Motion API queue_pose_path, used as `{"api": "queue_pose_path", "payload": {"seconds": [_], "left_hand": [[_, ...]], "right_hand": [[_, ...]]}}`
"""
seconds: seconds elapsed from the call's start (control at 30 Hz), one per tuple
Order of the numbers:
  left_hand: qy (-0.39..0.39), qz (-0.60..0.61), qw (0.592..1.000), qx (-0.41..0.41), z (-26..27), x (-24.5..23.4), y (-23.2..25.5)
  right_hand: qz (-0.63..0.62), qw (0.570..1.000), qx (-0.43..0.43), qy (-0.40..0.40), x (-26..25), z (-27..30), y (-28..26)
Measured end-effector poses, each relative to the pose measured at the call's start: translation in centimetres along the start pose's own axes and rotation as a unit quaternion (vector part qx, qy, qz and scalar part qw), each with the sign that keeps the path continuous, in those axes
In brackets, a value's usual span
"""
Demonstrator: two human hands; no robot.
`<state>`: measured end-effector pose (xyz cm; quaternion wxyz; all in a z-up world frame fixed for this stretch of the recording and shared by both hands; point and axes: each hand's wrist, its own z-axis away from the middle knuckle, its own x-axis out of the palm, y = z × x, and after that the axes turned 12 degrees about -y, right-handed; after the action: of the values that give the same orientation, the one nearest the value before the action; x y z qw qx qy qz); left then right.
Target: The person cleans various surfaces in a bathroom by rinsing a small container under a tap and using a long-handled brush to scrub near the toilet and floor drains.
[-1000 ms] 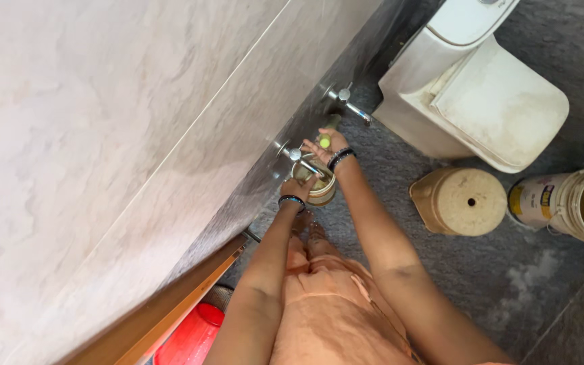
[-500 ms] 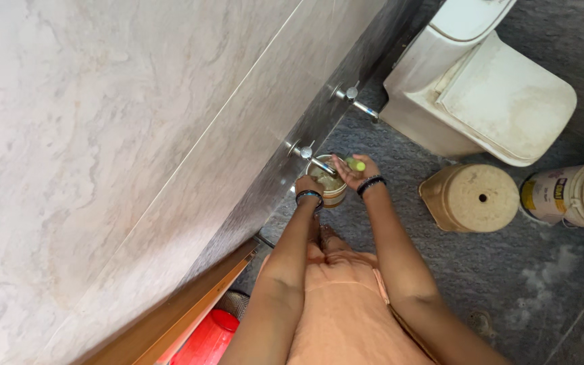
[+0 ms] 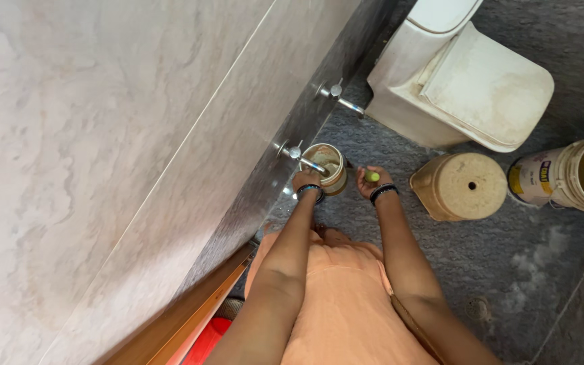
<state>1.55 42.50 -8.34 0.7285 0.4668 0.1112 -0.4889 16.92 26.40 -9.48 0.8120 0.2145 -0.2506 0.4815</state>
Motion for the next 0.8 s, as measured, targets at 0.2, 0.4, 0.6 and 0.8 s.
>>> {"api": "queue_pose_path", "payload": {"seconds": [0.2, 0.4, 0.6, 0.8], "left_hand": [[-0.071, 0.093, 0.993, -0.025, 1.1, -1.0, 1.5], [-0.089, 0.028, 0.993, -0.074, 0.0, -1.0, 1.8], [0.002, -0.029, 0.999, -0.030, -1.2, 0.6, 0.4], [0.073, 0.004, 0.995, -0.063, -1.9, 1.1, 0.5]], "right_hand": [[-0.011, 0.999, 0.034, 0.017, -0.6, 0.0, 1.4], [0.045, 0.996, 0.058, 0.044, -1.2, -0.2, 3.2], [0.067, 0.995, 0.049, 0.063, -2.1, 0.3, 2.8], [0.059, 0.996, 0.050, 0.054, -3.4, 1.0, 2.3]]}}
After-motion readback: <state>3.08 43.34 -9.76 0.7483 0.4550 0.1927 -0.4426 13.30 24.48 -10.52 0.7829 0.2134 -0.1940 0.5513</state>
